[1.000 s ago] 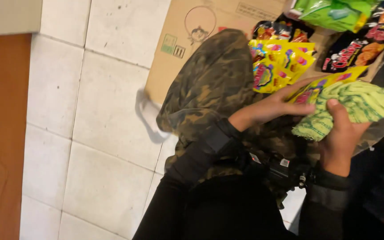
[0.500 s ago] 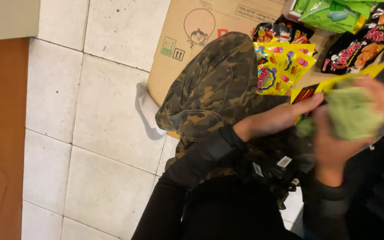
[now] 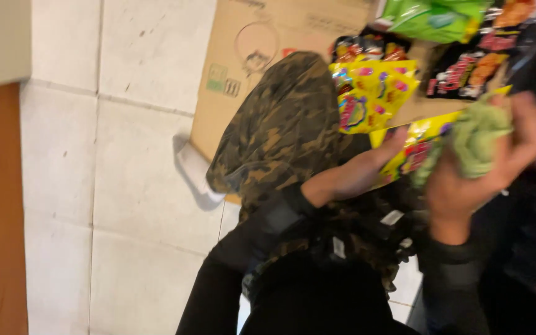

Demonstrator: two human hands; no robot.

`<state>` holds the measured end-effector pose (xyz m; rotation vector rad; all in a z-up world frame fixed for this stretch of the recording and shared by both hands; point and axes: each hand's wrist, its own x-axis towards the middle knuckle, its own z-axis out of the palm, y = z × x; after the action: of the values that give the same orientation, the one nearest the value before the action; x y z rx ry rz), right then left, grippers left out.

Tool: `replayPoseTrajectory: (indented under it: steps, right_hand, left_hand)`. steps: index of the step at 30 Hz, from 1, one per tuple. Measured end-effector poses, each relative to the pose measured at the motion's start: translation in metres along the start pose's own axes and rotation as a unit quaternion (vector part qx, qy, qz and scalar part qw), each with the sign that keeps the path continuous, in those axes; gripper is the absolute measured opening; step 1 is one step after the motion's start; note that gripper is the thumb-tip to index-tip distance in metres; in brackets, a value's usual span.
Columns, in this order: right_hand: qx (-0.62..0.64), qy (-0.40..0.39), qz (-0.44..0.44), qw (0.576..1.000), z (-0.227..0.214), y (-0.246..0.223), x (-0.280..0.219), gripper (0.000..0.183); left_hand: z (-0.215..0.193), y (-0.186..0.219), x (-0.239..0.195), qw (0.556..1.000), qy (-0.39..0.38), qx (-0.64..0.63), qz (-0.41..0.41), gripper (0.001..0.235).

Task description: The person wipes down various packaged grocery items with a cleaning cloth.

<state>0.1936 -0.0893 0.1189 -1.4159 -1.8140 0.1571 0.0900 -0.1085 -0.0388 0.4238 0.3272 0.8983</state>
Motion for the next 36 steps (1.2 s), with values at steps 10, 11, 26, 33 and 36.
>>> replayPoseTrajectory:
  steps: [10,11,26,33,36]
  right_hand:
    - [-0.040,-0.047,-0.132,0.989,0.003,-0.016,0.003,0.034]
    - [-0.046,-0.045,-0.128,0.990,0.002,-0.013,0.007,0.034]
    - [0.024,-0.038,-0.168,0.985,0.010,0.005,-0.012,0.041]
    - [0.016,0.043,0.022,0.999,0.001,-0.004,0.013,0.045]
    - [0.024,0.033,-0.051,0.998,0.006,-0.011,-0.005,0.045]
  left_hand:
    - [0.038,0.077,-0.034,0.974,0.021,-0.215,-0.063,0.067]
    - [0.043,0.085,-0.035,0.974,0.016,-0.216,-0.069,0.067]
    - [0.051,0.098,-0.033,0.948,-0.052,-0.309,-0.055,0.072]
    - [0.059,0.106,-0.031,0.992,0.058,-0.099,-0.047,0.065]
    - [0.049,0.095,-0.028,0.988,0.035,-0.131,-0.071,0.070]
